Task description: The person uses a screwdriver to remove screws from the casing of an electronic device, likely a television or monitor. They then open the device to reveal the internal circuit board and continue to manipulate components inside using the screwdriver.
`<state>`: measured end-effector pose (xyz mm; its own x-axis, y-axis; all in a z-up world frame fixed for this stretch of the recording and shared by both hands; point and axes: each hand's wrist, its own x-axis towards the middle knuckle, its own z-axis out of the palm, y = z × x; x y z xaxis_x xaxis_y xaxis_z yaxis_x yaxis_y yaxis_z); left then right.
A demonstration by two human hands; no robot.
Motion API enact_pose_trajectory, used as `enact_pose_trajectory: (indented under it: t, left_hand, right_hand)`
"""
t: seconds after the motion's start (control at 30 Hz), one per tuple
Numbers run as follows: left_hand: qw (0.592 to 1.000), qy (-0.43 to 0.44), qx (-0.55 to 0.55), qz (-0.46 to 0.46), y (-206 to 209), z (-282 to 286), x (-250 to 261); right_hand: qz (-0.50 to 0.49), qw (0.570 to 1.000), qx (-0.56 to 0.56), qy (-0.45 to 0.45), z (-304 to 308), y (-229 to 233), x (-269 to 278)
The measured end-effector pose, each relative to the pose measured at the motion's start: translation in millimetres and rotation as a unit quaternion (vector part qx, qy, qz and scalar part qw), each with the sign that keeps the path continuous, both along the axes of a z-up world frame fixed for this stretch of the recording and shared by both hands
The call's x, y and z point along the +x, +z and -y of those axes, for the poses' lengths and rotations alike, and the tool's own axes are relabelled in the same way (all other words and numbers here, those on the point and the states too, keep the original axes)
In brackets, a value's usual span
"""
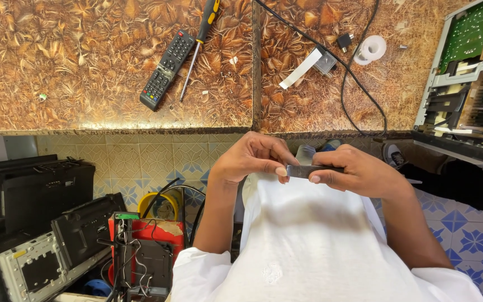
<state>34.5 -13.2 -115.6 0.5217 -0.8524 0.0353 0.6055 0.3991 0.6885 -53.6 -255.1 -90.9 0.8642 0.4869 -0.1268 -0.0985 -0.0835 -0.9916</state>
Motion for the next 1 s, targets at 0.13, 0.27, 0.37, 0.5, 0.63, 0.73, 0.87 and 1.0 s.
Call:
enact_pose_trajectory:
  t: [0.13, 0.27, 0.37, 0.5, 0.63, 0.73, 0.87, 1.0]
  left_hand:
    - [1.000, -0.001, -0.001, 0.007, -4.4, -0.2, 1.1]
    - [1.000, 0.011, 0.018, 0.012, 1.7, 0.1, 1.8]
    - [0.999, 0.021, 0.026, 0.018, 7.0, 2.0, 1.2]
    - [0.997, 0.047, 0.040, 0.041, 7.0, 2.3, 0.5]
    - [0.992, 0.081, 0.056, 0.082, 15.9, 2.5, -0.1]
    - [0.989, 0.097, 0.068, 0.093, 17.3, 2.2, -1.0]
    - [0.983, 0.114, 0.077, 0.118, 17.9, 3.3, -2.0]
    - [0.978, 0.127, 0.100, 0.130, 8.9, 7.2, -3.0]
  right_hand:
    - [-0.002, 1.000, -0.007, -0.001, -1.7, 4.1, 1.7]
    - [0.002, 1.000, -0.013, -0.009, -2.7, 10.2, 2.7]
    - [0.003, 1.000, -0.018, -0.011, -1.9, 10.4, 2.7]
    - [-0.005, 1.000, -0.015, -0.023, -2.3, 9.5, 2.2]
    - [-0.008, 0.999, -0.024, -0.025, -2.8, 8.3, 2.5]
    - [-0.011, 0.999, -0.024, -0.028, -4.2, 11.8, 4.1]
    - [-0.010, 0.999, -0.038, -0.034, -6.5, 17.5, 4.7]
    - [-0.007, 0.998, -0.043, -0.046, -7.4, 18.9, 4.8]
